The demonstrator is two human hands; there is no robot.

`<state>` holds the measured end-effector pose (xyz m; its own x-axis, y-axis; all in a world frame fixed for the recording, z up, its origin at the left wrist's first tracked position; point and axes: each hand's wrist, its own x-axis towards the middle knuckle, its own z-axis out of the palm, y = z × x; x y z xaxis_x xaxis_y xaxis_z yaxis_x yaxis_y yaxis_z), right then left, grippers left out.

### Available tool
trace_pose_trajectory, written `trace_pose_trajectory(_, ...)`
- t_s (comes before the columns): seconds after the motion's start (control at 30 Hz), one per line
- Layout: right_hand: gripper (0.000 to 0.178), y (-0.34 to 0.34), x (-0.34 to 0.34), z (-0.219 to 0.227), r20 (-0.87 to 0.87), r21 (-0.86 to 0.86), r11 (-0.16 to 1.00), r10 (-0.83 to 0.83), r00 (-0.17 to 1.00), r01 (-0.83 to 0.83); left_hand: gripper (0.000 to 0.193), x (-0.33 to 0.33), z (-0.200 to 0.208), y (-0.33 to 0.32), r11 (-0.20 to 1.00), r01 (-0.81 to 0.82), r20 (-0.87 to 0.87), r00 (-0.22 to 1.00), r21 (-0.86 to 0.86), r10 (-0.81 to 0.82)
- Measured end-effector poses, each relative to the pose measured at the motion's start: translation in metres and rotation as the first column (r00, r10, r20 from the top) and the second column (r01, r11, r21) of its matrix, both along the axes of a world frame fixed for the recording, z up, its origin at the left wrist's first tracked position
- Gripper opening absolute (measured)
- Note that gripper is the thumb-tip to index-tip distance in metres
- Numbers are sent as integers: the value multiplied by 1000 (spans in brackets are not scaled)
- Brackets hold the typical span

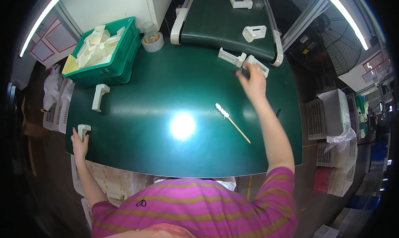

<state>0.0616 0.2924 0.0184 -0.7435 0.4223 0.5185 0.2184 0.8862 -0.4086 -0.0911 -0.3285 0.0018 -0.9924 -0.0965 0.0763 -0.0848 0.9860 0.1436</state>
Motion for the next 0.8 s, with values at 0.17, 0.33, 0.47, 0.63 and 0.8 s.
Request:
trace_pose_trajectory(0.17, 53, 67, -89, 26, -106, 141, 910, -378, 919, 391, 59, 36, 56, 78, 911, 369, -332, 895, 182, -296)
trace_pose_trajectory(0.33, 44, 57, -112, 43, -15, -99, 940, -328, 944, 325, 58, 69, 60, 167, 589, 734, -200, 667, 337, -718)
trace_pose_trajectory(0.47, 20, -99, -48, 64, -155, -846, 422, 391, 907, -326, 63, 89, 43, 237, 458, 844, -604, 525, 279, -600)
trace_pose_trajectory(0.63, 30, -171, 45, 38, -30, -952, 218, 629, 777, -213, 51, 108, 23, 278, -38, 776, -506, 373, 630, -778)
trace_pose_trajectory(0.8, 42, -172, 133, 16, 401, -479, 810, 545, 736, -338, 44, 122, -5, 262, -72, -408, 174, 535, 910, -827)
